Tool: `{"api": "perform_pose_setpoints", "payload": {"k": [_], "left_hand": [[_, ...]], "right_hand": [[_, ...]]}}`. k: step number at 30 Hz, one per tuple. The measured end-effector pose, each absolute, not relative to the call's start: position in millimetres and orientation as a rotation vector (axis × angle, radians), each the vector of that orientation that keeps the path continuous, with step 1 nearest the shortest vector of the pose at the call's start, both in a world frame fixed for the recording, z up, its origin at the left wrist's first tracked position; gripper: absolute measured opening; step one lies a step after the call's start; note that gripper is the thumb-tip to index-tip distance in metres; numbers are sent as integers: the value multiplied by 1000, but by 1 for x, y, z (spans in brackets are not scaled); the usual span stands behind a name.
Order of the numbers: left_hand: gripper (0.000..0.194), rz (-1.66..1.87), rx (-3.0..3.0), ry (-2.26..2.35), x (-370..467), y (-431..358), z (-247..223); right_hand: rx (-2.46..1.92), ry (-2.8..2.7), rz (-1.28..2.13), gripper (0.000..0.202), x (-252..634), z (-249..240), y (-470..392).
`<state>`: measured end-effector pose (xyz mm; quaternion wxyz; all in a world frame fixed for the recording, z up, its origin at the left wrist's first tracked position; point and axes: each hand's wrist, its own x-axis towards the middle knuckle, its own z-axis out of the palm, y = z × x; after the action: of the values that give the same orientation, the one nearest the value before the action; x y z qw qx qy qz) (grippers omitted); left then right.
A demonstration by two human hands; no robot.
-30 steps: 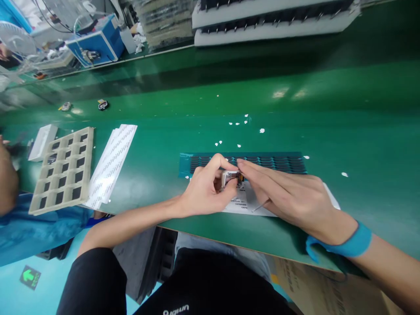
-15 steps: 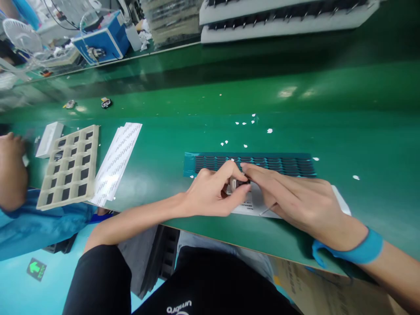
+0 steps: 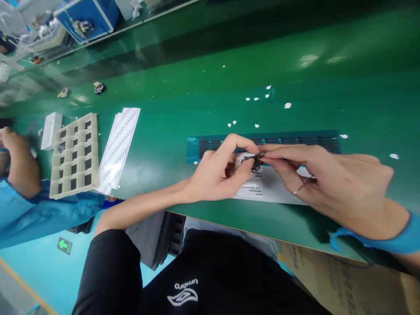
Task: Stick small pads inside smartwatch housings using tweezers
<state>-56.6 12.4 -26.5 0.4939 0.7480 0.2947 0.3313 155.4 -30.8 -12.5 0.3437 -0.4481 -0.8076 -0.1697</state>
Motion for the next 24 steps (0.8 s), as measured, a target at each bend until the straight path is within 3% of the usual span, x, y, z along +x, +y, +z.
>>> {"api": "perform_pose_setpoints", "payload": {"k": [5, 24], "left_hand": [[12, 860, 1812, 670, -56, 13, -28], [2, 992, 1927, 600, -56, 14, -28]], "right_hand": [[-1192, -2123, -369, 22, 155, -13, -32], [-1192, -2224, -260, 6, 160, -14, -32]]}}
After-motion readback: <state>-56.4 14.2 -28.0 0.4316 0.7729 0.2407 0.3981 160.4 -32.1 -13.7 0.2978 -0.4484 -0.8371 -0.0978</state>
